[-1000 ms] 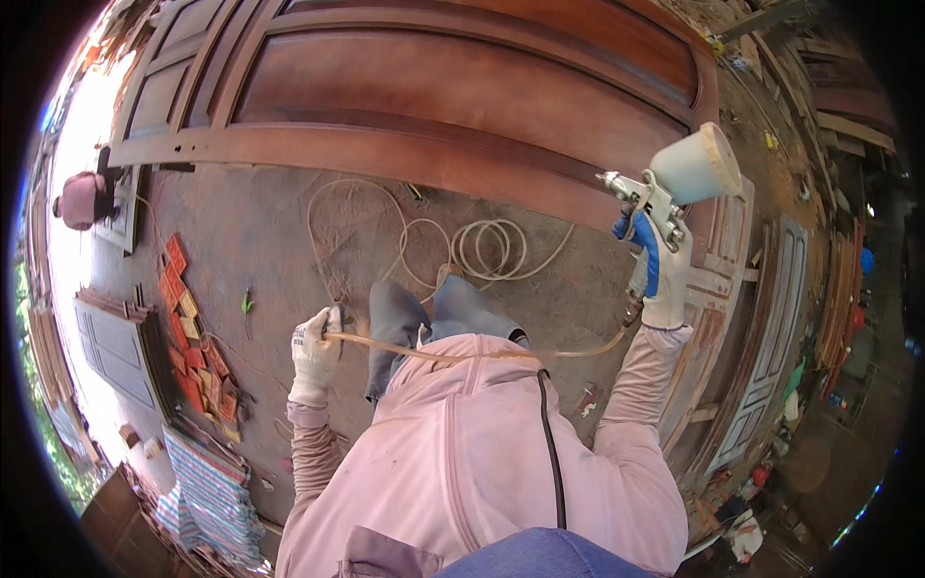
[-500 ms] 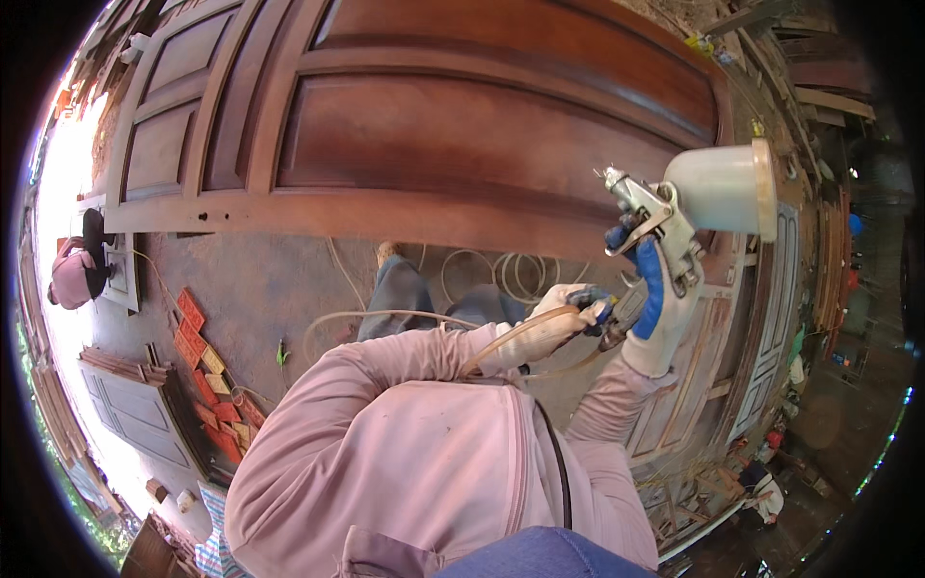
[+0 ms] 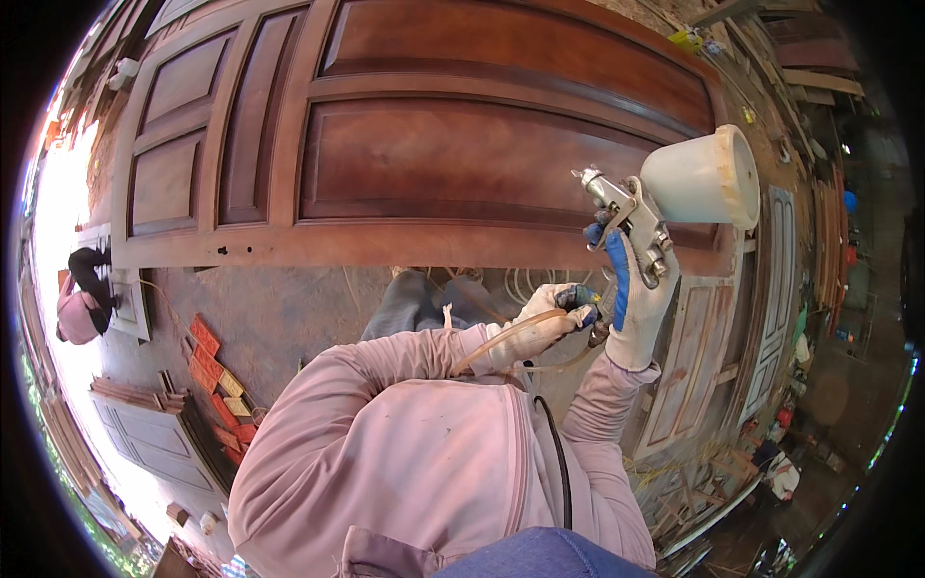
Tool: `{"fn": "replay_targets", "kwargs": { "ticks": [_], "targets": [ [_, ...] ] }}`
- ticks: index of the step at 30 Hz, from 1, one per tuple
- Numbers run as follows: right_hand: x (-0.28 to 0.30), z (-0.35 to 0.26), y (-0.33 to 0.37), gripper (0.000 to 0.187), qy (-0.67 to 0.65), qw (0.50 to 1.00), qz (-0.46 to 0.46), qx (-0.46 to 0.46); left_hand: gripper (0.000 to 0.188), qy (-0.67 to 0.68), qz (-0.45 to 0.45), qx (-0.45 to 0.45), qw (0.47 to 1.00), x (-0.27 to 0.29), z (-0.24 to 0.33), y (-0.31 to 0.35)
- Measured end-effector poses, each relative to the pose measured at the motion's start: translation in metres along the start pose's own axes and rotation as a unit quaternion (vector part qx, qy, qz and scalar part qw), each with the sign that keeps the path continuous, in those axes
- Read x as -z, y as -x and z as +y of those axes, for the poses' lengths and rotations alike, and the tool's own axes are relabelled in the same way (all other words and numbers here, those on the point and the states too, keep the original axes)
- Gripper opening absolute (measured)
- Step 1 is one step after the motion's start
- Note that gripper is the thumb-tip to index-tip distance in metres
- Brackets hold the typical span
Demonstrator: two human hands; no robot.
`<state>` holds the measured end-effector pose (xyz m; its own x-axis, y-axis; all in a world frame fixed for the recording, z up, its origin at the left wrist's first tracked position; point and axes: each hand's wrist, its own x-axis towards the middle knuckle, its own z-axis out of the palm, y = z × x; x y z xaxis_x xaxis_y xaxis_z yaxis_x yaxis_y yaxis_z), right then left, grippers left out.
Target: The person pours liquid from a bottle into a yellow container, then carries the container across a cluttered workshop and places it on the floor. They then pick up a plastic bag and tie it around the container's opening.
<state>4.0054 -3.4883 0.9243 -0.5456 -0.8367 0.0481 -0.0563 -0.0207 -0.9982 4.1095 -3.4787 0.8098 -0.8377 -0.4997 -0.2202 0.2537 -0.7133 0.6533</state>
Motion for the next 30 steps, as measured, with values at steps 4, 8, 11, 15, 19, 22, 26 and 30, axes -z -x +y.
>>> {"fn": "replay_targets", "kwargs": {
  "ticks": [4,8,11,15,19,22,26,30],
  "targets": [
    [0.003,0.006,-0.006,0.037,0.014,0.999,-0.03,-0.01,0.029,-0.276,-0.037,0.027,0.96,0.029,0.025,0.007],
    [0.014,0.038,-0.02,0.036,0.05,0.999,0.0,-0.003,0.028,-0.595,0.206,-0.187,0.754,0.094,0.038,0.079],
    [-0.008,0.031,-0.036,0.03,0.108,0.993,-0.016,-0.032,0.012,-0.609,0.315,-0.217,0.695,0.131,0.082,0.149],
    [-0.049,0.025,-0.051,0.032,0.101,0.989,-0.069,-0.078,0.023,-0.618,0.506,0.0,0.602,0.176,0.115,0.25],
    [-0.137,0.028,-0.07,0.035,0.016,0.988,-0.13,-0.079,0.034,-0.678,0.49,0.221,0.502,0.254,0.159,0.341],
    [-0.188,0.027,-0.092,0.03,0.02,0.982,-0.155,-0.107,0.036,-0.657,0.444,0.299,0.53,0.288,0.184,0.355],
    [-0.215,0.033,-0.098,0.024,0.019,0.984,-0.129,-0.125,0.031,-0.671,0.412,0.172,0.592,0.336,0.183,0.36],
    [-0.201,0.026,-0.09,0.022,0.058,0.989,-0.034,-0.13,0.03,-0.648,0.34,0.251,0.634,0.364,0.186,0.34]
  ]
}}
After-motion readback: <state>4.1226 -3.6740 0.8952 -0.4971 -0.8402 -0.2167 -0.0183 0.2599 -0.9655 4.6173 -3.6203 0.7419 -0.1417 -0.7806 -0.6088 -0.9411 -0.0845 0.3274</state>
